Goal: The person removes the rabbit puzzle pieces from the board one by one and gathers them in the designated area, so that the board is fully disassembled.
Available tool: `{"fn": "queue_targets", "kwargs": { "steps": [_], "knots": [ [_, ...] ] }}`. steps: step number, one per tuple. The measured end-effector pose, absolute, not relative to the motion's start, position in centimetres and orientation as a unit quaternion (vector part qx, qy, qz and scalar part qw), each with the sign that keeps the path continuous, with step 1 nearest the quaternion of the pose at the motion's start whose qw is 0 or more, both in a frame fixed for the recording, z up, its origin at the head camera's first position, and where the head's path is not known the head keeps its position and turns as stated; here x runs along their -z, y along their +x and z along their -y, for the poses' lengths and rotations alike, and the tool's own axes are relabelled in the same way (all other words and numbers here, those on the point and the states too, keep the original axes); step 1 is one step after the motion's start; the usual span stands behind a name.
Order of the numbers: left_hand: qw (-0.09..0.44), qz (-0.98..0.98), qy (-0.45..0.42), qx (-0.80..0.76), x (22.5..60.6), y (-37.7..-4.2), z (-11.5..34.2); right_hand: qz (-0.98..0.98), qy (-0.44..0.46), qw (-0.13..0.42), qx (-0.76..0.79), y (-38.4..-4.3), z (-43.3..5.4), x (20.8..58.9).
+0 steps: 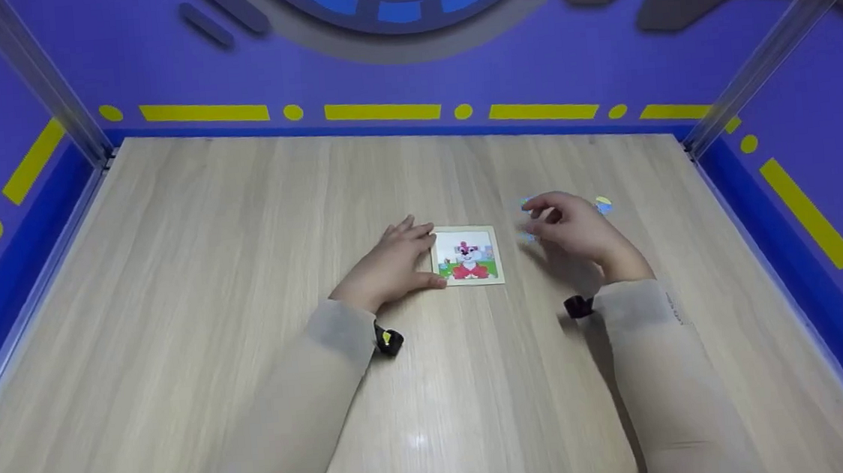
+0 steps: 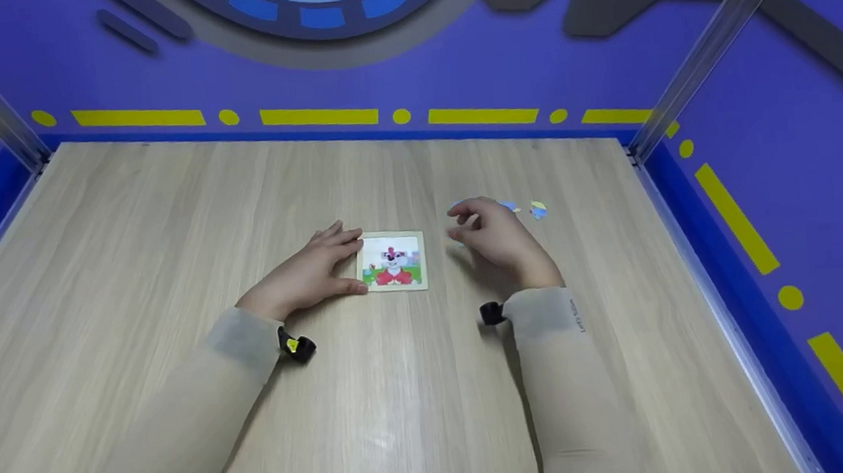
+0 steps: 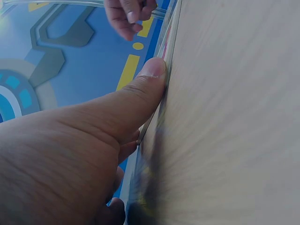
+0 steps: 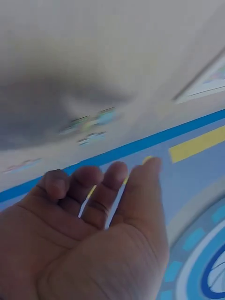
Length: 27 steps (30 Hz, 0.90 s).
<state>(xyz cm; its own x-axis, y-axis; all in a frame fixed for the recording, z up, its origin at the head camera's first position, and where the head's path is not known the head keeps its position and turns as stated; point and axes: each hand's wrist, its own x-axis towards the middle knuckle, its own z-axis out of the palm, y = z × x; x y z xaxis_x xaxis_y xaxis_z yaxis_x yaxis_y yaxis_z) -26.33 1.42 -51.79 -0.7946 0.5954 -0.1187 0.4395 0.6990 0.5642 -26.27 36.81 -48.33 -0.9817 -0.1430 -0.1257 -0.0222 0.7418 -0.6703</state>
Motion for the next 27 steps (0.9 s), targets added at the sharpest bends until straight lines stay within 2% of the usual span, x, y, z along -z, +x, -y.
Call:
{"fn": "queue_targets", "kwargs": {
  "steps": [13,27],
  "knots": [
    [0.151,-0.909,0.283,-0.267,51.9,-26.5,-1.5,-0.91,-0.062,0.097,0.397,-25.3,-31.6,47.9],
    [0.147,-0.909,0.285,-0.267,51.9,-26.5,-1.4,-0.904,-0.11,0.126,0.394,-25.0,-28.7,49.8]
  ]
}}
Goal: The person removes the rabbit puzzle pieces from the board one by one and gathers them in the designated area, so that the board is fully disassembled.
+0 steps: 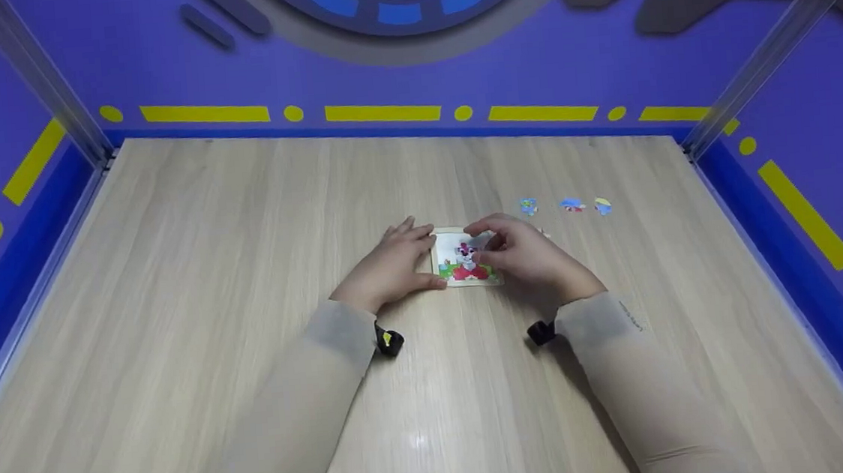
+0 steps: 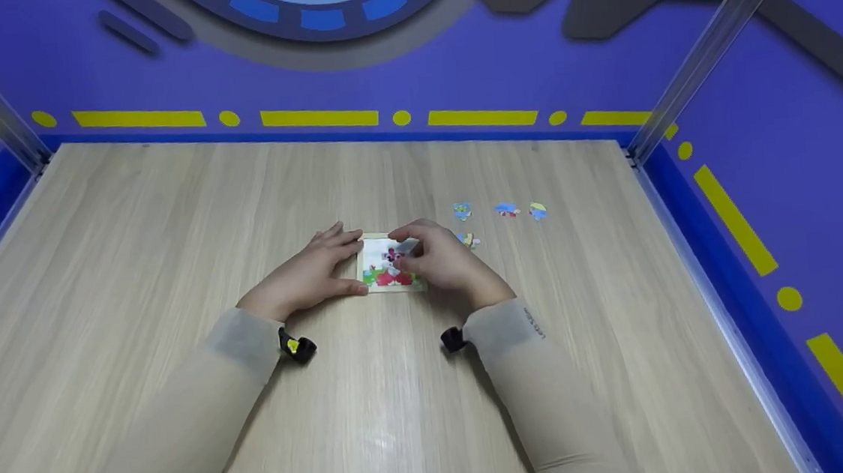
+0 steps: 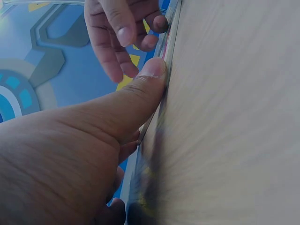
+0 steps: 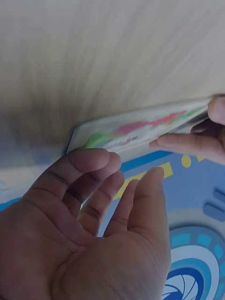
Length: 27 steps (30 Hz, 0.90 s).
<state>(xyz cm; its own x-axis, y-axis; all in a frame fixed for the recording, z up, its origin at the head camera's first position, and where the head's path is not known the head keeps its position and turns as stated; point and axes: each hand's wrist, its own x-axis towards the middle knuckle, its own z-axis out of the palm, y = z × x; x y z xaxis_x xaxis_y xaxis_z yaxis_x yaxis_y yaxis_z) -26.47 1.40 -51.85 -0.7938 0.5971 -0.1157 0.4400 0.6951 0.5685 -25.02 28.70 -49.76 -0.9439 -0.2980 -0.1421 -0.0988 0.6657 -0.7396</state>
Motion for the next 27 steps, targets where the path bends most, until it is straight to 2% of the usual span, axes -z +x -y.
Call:
{"fn": "queue_targets", "kwargs": {
  "steps": [18,27],
  "knots": [
    [0.15,-0.908,0.292,-0.259,51.7,-26.4,-1.5,-0.931,-0.154,0.133,0.303,-24.5,-27.8,50.6],
    [0.149,-0.912,0.287,-0.254,51.8,-26.4,-1.4,-0.932,-0.141,0.139,0.303,-24.6,-27.6,50.6]
  ]
}}
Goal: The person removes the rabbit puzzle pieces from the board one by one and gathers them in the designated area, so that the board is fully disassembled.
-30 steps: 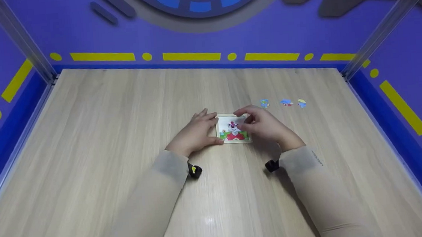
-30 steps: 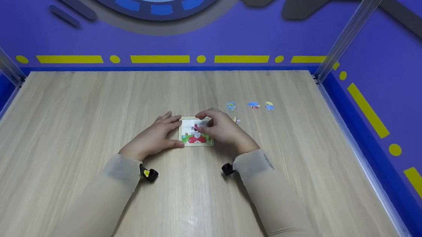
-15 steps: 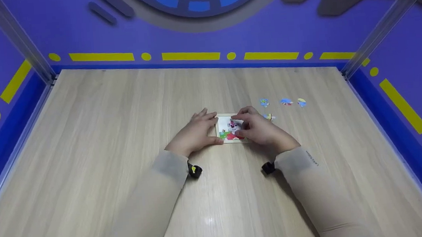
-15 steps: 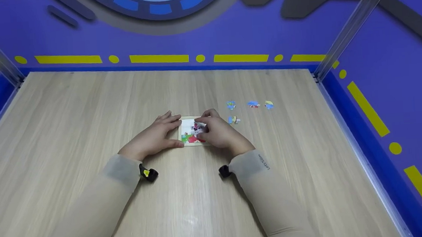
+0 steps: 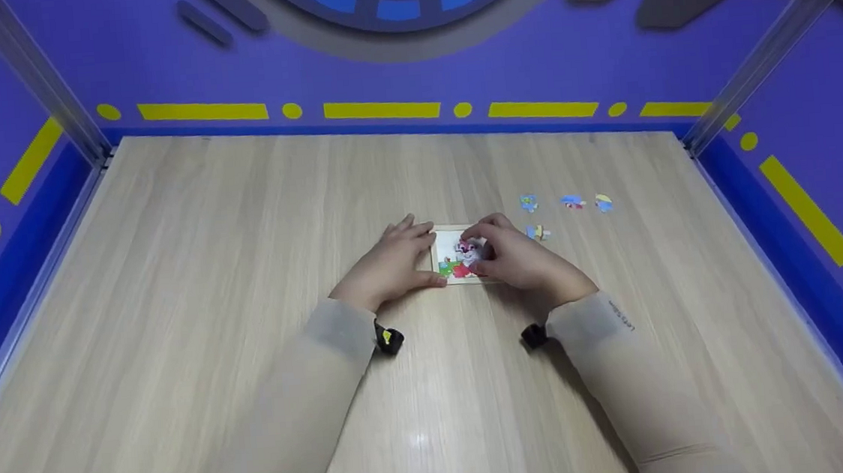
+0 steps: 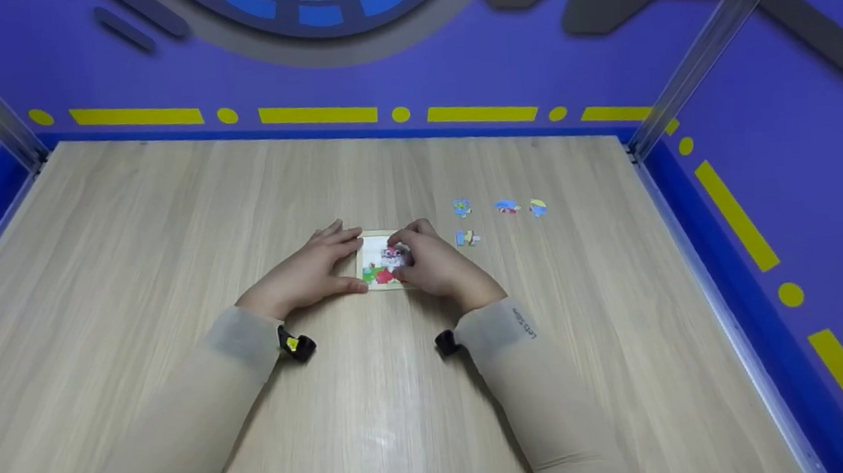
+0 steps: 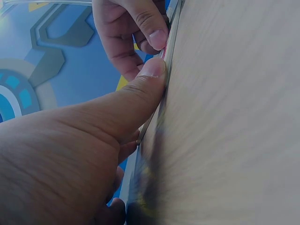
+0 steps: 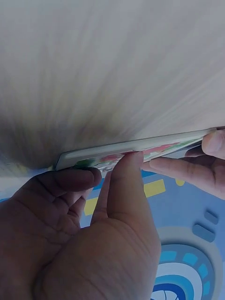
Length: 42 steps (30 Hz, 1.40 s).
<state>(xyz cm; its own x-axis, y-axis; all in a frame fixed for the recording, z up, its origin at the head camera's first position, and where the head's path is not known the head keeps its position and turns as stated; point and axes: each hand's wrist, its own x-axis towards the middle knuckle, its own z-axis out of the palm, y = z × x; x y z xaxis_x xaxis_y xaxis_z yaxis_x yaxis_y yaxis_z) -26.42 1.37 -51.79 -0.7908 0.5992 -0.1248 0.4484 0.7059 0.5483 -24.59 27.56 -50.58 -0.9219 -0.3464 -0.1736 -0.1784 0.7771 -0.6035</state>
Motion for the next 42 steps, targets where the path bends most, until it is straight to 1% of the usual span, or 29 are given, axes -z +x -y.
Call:
{"fn": "queue_targets", "kwargs": {
  "steps": [9,21,37,42],
  "knots": [
    [0.144,-0.911,0.29,-0.255,51.8,-26.5,-1.4,-0.929,-0.139,0.138,0.315,-24.6,-27.3,50.4],
    [0.141,-0.907,0.289,-0.271,51.9,-26.5,-1.3,-0.914,-0.153,0.11,0.359,-24.7,-27.3,50.7],
    [0.147,-0.908,0.288,-0.268,51.8,-26.6,-1.5,-0.92,-0.124,0.117,0.353,-24.8,-27.9,50.3],
    [0.15,-0.908,0.286,-0.267,51.7,-26.4,-1.4,-0.912,-0.115,0.133,0.371,-24.9,-28.3,49.9]
  ]
}}
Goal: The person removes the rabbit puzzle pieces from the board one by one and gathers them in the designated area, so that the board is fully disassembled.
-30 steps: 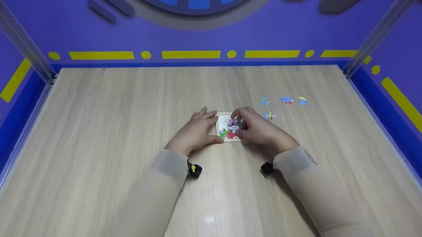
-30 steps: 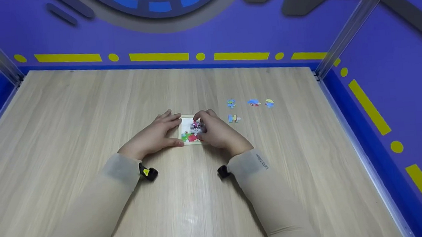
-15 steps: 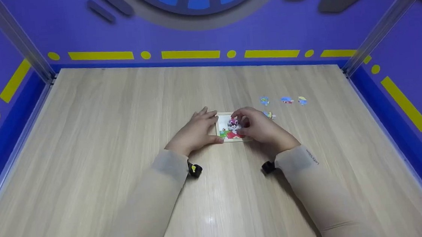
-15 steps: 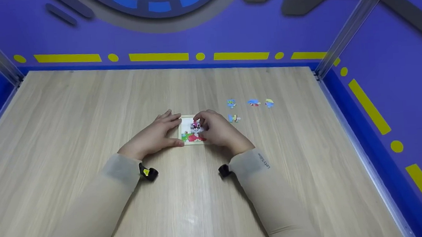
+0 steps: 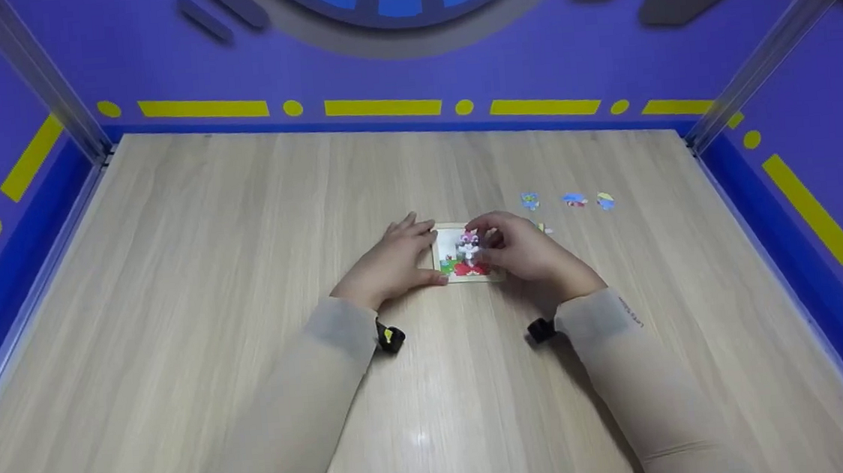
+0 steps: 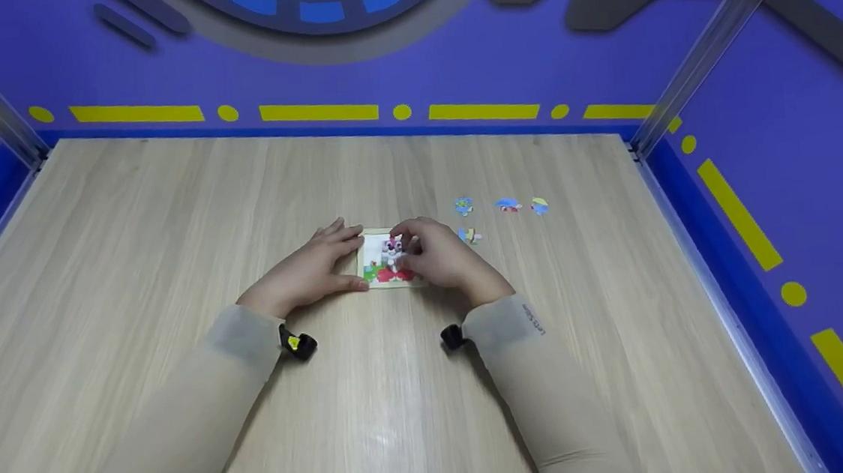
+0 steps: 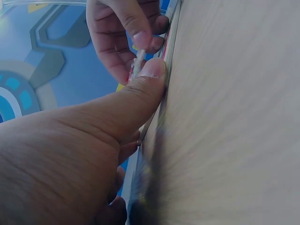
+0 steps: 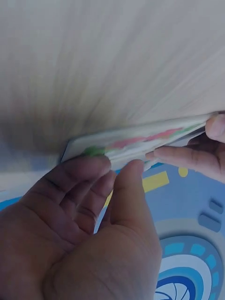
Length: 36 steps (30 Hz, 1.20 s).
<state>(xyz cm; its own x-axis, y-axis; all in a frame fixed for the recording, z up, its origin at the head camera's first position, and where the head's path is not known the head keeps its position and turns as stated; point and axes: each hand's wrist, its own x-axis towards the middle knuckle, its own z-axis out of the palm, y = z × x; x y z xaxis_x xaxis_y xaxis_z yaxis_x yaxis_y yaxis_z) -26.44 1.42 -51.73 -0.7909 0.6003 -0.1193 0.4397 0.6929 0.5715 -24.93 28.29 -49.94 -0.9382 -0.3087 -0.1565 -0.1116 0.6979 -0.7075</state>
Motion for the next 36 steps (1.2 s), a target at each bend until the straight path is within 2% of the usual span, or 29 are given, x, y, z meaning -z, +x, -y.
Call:
{"fn": "queue_targets", "kwargs": {
  "steps": [7,23,36],
  "knots": [
    [0.151,-0.906,0.286,-0.272,51.5,-26.5,-1.3,-0.895,-0.129,0.159,0.396,-25.3,-29.3,48.9],
    [0.173,-0.904,0.297,-0.255,51.9,-26.0,-1.2,-0.916,-0.107,0.094,0.375,-24.9,-34.4,47.6],
    [0.173,-0.905,0.302,-0.243,51.0,-25.9,-1.3,-0.93,-0.085,0.077,0.348,-24.3,-38.9,46.4]
  ]
}}
